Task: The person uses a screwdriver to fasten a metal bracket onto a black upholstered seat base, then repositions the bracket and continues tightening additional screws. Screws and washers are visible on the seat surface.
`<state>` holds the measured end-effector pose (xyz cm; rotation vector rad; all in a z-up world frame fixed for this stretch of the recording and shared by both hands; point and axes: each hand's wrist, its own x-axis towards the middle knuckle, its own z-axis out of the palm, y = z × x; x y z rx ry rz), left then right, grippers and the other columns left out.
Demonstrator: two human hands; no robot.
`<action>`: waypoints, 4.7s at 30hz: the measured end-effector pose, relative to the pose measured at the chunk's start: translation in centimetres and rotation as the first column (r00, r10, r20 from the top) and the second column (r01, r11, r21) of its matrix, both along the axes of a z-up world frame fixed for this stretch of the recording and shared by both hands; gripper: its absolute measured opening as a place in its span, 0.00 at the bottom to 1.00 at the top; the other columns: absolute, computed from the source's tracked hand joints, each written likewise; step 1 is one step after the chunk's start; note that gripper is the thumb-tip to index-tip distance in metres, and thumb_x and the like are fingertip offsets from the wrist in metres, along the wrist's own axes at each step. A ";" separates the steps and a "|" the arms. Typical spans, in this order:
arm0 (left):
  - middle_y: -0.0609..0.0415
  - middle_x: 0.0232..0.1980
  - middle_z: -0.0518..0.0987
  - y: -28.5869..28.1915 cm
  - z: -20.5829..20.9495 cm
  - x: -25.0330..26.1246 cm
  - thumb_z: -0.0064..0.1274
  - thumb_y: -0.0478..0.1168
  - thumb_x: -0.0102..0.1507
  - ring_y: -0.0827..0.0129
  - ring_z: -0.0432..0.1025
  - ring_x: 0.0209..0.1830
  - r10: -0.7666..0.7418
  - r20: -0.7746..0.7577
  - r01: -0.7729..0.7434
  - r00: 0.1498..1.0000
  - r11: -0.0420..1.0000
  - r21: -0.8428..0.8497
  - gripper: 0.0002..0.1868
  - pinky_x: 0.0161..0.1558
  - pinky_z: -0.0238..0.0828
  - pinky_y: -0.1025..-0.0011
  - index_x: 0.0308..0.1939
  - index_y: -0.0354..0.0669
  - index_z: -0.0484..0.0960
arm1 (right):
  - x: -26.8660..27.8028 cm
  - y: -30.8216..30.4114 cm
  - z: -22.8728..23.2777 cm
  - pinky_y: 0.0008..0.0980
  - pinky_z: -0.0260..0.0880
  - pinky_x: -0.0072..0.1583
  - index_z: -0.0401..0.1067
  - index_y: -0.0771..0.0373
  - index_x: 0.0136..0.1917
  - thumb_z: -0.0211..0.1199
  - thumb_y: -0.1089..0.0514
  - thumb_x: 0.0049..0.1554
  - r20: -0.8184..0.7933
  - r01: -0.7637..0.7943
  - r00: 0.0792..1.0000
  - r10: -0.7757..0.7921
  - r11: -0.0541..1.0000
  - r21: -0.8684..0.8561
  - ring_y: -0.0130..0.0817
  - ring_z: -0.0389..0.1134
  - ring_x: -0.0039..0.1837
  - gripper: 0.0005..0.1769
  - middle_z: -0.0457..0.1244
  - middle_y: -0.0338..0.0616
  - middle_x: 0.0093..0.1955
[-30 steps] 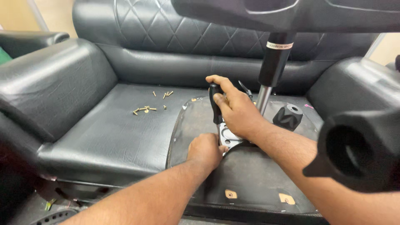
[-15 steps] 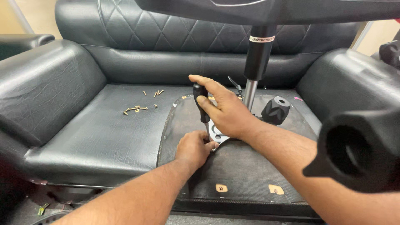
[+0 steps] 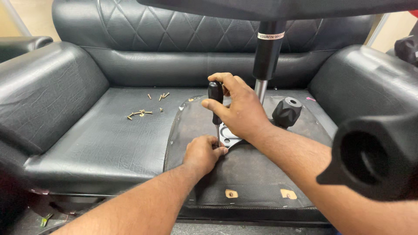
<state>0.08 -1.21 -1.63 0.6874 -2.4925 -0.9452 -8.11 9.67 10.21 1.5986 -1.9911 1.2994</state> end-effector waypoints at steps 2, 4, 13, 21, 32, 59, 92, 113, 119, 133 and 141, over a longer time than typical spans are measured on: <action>0.50 0.41 0.86 -0.2 0.2 0.0 0.66 0.50 0.55 0.59 0.81 0.44 0.004 0.032 -0.005 0.999 0.999 0.034 0.13 0.49 0.75 0.61 0.39 0.50 0.89 | -0.5 0.1 -0.5 0.32 0.76 0.55 0.64 0.56 0.71 0.64 0.58 0.61 0.050 -0.137 0.989 0.138 0.990 -0.031 0.33 0.70 0.58 0.26 0.65 0.45 0.57; 0.50 0.40 0.87 -0.3 0.4 -0.1 0.66 0.50 0.56 0.59 0.82 0.43 -0.017 0.057 0.014 0.998 0.999 0.047 0.12 0.49 0.76 0.61 0.39 0.50 0.89 | -1.0 0.3 -0.9 0.34 0.72 0.61 0.60 0.57 0.77 0.58 0.60 0.64 0.119 -0.306 0.944 0.309 0.951 -0.046 0.34 0.69 0.60 0.29 0.66 0.48 0.59; 0.49 0.37 0.86 0.9 -1.0 0.6 0.65 0.51 0.56 0.58 0.81 0.38 0.076 -0.194 -0.066 0.978 0.996 0.058 0.15 0.44 0.76 0.62 0.38 0.45 0.86 | -0.9 0.5 -0.8 0.32 0.73 0.49 0.61 0.55 0.70 0.72 0.52 0.54 0.184 0.093 0.977 -0.105 0.993 0.074 0.33 0.71 0.46 0.35 0.66 0.46 0.57; 0.48 0.36 0.82 0.1 -2.7 -0.1 0.66 0.48 0.56 0.54 0.76 0.41 0.014 -0.296 -0.054 0.955 0.991 -0.126 0.13 0.44 0.72 0.58 0.32 0.42 0.87 | -0.7 0.6 -0.7 0.33 0.69 0.58 0.53 0.47 0.83 0.53 0.58 0.68 0.099 -0.258 0.963 0.252 0.965 0.053 0.30 0.64 0.54 0.32 0.63 0.49 0.55; 0.50 0.38 0.84 0.0 -2.8 0.1 0.66 0.43 0.54 0.58 0.78 0.40 0.033 -0.291 -0.040 0.956 0.999 -0.020 0.11 0.47 0.74 0.61 0.38 0.43 0.86 | 0.8 -0.3 0.1 0.37 0.72 0.52 0.67 0.52 0.70 0.72 0.53 0.56 -0.026 0.031 0.999 -0.031 0.999 0.024 0.33 0.69 0.49 0.31 0.65 0.45 0.51; 0.50 0.40 0.83 0.2 -2.3 0.4 0.64 0.45 0.57 0.55 0.76 0.46 0.013 -0.249 -0.040 0.968 0.994 -0.106 0.11 0.51 0.72 0.59 0.41 0.50 0.89 | -0.7 -0.2 0.2 0.32 0.67 0.64 0.59 0.56 0.77 0.56 0.61 0.63 0.357 -0.316 0.880 0.313 0.947 -0.052 0.27 0.66 0.63 0.29 0.63 0.40 0.65; 0.49 0.42 0.82 0.7 -2.3 0.6 0.61 0.39 0.58 0.51 0.76 0.45 -0.086 -0.408 -0.022 0.909 0.967 -0.254 0.08 0.46 0.72 0.56 0.40 0.44 0.83 | 0.8 0.7 -0.1 0.34 0.72 0.53 0.70 0.45 0.70 0.65 0.53 0.60 0.090 -0.002 0.996 -0.005 0.997 0.075 0.33 0.70 0.49 0.24 0.66 0.41 0.49; 0.47 0.41 0.83 1.3 -1.7 0.8 0.55 0.38 0.62 0.49 0.76 0.47 -0.053 -0.297 -0.006 0.953 0.981 -0.193 0.10 0.49 0.71 0.53 0.48 0.45 0.82 | -0.3 0.1 -1.1 0.37 0.66 0.60 0.63 0.54 0.74 0.66 0.53 0.62 -0.076 0.032 0.996 -0.036 0.998 -0.052 0.34 0.65 0.57 0.29 0.64 0.47 0.56; 0.45 0.43 0.83 1.2 -1.5 0.9 0.54 0.38 0.63 0.50 0.76 0.48 -0.068 -0.323 0.021 0.944 0.989 -0.146 0.13 0.50 0.71 0.55 0.51 0.46 0.81 | -1.6 -0.3 -1.4 0.26 0.69 0.55 0.56 0.50 0.78 0.55 0.58 0.65 0.463 -0.373 0.798 0.385 0.920 -0.123 0.22 0.65 0.55 0.29 0.64 0.34 0.60; 0.48 0.42 0.83 0.9 -1.5 1.0 0.60 0.37 0.57 0.51 0.76 0.48 -0.075 -0.341 0.025 0.937 0.989 -0.148 0.12 0.51 0.71 0.55 0.45 0.44 0.83 | -1.7 -0.4 -2.6 0.25 0.67 0.67 0.48 0.51 0.87 0.52 0.57 0.73 0.246 -0.450 0.852 0.462 0.886 -0.107 0.25 0.64 0.62 0.32 0.65 0.45 0.69; 0.48 0.41 0.83 1.0 -1.3 1.1 0.63 0.39 0.56 0.51 0.76 0.47 -0.054 -0.320 0.019 0.946 0.994 -0.111 0.17 0.50 0.70 0.55 0.49 0.45 0.82 | -1.1 -0.3 -1.1 0.25 0.68 0.43 0.65 0.47 0.76 0.73 0.51 0.56 0.163 0.105 0.979 -0.122 0.989 0.108 0.25 0.68 0.39 0.37 0.70 0.43 0.51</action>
